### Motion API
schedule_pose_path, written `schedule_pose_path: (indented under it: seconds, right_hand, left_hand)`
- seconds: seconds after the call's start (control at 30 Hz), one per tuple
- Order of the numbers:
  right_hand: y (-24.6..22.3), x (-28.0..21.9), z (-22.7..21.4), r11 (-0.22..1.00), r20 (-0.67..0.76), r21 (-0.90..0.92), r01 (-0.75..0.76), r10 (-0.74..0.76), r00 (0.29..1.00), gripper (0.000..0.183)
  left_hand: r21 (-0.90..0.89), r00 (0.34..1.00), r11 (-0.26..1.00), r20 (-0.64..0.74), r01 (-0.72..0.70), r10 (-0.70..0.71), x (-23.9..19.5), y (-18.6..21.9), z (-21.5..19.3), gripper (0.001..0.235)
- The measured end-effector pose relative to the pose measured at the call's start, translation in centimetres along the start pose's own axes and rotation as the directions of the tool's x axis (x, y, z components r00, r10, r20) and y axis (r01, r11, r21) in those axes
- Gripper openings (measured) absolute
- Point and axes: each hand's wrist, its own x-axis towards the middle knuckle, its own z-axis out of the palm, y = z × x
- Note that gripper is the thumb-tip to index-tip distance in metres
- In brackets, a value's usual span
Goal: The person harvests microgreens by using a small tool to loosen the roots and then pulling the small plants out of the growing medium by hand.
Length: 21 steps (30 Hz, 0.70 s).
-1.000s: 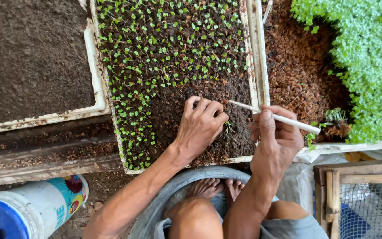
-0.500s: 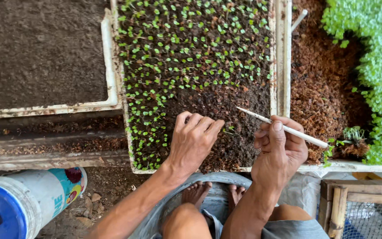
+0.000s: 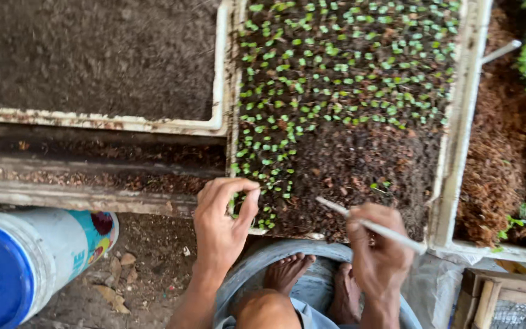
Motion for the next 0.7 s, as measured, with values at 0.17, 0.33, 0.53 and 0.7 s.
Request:
schedule_pose_path:
  seconds: [0.17, 0.33, 0.53, 0.7]
  right_hand:
    - [-2.0, -1.1, 3.4, 0.979, 0.174, -0.141, 0.147, -0.122, 0.977, 0.007]
    - [-1.9, -1.5, 4.8, 0.929, 0.243, -0.206, 0.308, -0.256, 0.936, 0.013]
    - [-1.3, -1.8, 5.8, 0.892, 0.254, -0.305, 0.333, -0.261, 0.931, 0.013]
    - [-0.6, -1.7, 7.5, 0.869, 0.272, -0.363, 0.336, -0.246, 0.93, 0.009]
  left_hand:
    - [-0.099, 0.996, 0.994, -0.077, 0.036, -0.044, -5.5, -3.7, 1.9, 0.012]
    - [-0.095, 0.987, 0.991, -0.122, 0.092, -0.103, -5.8, -2.4, 1.7, 0.007]
    - [-0.103, 0.984, 0.99, -0.14, 0.097, -0.111, -6.0, -2.7, 1.4, 0.006]
    - [-0.084, 0.987, 0.99, -0.104, 0.116, -0.124, -5.8, -3.0, 1.3, 0.006]
